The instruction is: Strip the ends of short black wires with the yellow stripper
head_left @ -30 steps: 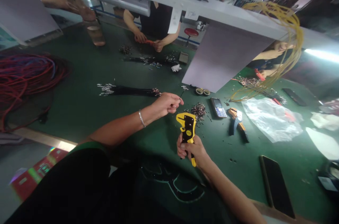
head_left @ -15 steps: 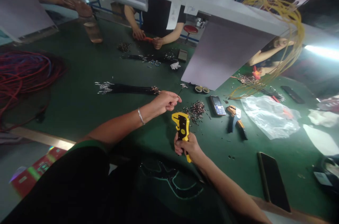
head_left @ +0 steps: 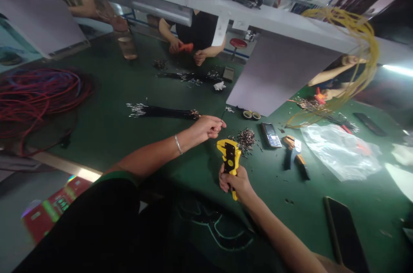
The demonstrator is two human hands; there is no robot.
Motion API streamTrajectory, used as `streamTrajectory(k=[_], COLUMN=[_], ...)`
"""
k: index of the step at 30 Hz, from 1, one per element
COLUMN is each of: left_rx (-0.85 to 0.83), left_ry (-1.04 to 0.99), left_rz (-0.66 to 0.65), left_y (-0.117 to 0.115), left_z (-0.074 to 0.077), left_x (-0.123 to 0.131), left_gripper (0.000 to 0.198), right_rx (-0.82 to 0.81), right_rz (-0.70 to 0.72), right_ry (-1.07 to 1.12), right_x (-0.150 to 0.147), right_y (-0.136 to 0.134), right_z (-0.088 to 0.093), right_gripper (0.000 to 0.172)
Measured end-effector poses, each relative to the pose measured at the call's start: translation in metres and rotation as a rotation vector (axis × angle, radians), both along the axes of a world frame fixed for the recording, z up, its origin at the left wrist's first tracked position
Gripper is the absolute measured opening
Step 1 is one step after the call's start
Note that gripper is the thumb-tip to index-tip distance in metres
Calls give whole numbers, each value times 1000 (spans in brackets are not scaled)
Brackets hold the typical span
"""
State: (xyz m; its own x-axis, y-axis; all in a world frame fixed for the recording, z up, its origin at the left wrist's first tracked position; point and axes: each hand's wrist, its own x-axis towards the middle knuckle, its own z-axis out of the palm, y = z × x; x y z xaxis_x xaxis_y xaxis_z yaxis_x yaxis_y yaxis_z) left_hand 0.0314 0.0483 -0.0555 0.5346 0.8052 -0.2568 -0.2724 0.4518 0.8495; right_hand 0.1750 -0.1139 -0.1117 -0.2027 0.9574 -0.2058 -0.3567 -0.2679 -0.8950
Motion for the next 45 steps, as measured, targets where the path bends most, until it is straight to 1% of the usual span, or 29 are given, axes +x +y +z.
streamTrajectory(k=[2,4,7,11,13,15,18,22,27,31,34,41,45], left_rx=[-7,-11,35,72,107,141,139,97,25,-7,-15,70,130], left_ry=[-4,-55,-127,-99,-92,-89,-99,-133,-195,-255,-270,-296,-296], left_rz=[86,131,96,100,117,137,133,94,67,88,113,187,219], left_y=[6,11,9,-2,-6,-9,-11,-14,-18,-20,-23,-30,-36], left_z=[2,6,11,18,23,27,30,31,29,28,29,31,31], left_x=[-4,-7,-9,-7,-6,-5,-5,-4,-1,2,3,6,8], left_gripper=[20,20,15,15,17,16,18,19,19,19,19,14,10], right_rx=[63,127,158,141,139,138,148,136,113,106,81,32,19], right_rz=[-24,-59,-70,-97,-57,21,119,155,189,240,248,215,207], right_ry=[-33,-58,-44,20,28,28,21,80,190,275,314,374,385], right_x=[3,7,13,17,18,17,14,10,6,1,-2,-6,-6], right_y=[0,1,5,10,9,7,5,4,5,4,2,-1,-2], right_z=[4,7,8,5,5,6,6,5,7,8,10,26,31], right_gripper=[13,13,13,16,18,20,25,30,33,32,31,26,27])
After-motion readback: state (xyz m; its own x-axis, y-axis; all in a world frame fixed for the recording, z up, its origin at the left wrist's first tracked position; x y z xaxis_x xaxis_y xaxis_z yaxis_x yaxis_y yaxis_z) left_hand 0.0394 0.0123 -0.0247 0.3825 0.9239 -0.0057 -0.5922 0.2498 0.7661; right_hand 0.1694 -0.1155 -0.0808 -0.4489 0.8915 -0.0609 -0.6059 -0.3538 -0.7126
